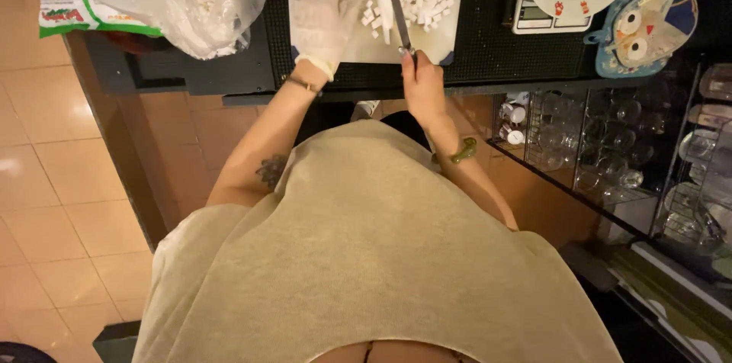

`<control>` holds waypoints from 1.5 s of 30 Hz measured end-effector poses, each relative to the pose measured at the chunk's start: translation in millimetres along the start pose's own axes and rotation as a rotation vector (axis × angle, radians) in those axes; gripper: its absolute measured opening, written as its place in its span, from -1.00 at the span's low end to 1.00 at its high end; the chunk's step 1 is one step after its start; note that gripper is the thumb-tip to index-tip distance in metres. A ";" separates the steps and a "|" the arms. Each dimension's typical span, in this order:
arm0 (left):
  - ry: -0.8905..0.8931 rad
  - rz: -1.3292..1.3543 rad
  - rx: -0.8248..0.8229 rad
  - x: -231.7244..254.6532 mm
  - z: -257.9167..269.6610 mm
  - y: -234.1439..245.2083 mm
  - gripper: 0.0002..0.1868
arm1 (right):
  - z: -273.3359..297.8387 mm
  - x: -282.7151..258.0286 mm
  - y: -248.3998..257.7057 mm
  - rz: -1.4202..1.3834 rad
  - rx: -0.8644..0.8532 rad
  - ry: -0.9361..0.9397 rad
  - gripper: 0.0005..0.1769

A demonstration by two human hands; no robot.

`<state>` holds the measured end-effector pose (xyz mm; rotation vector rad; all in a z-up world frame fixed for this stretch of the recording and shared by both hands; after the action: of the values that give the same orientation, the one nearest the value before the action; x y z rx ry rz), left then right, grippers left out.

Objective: The person is cutting white vegetables into small cubes on a cutting board and transferring them into a bowl.

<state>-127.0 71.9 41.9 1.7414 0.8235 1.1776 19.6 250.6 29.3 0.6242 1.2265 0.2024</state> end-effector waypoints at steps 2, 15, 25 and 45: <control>0.000 -0.015 -0.037 3.9 -26.8 -20.9 -0.61 | -3.2 8.6 4.3 0.017 0.020 0.016 -0.59; -0.054 -0.232 -0.183 17.1 -96.0 -142.8 -0.75 | -0.1 25.7 14.7 -0.042 0.056 -0.023 -0.52; 0.168 -0.033 -0.376 3.4 -72.0 5.9 -0.66 | -0.6 10.7 17.3 -0.108 0.047 -0.085 -0.59; -0.049 0.287 -0.047 -73.3 11.2 -23.4 -0.86 | 12.0 -16.1 -42.1 -0.008 -0.099 0.080 -0.60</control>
<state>-142.6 15.2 -9.0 1.8850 0.5235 1.3232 17.5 204.6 21.8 0.5289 1.2880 0.2824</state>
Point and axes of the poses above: each hand's wrist, its own z-axis away from the middle knuckle, its own y-axis out of the back of the hand, x = y × z, the point moved 9 cm from there along -z, towards the middle knuckle, and after that the axes turned 5 degrees about -z, right-handed, at the moved point
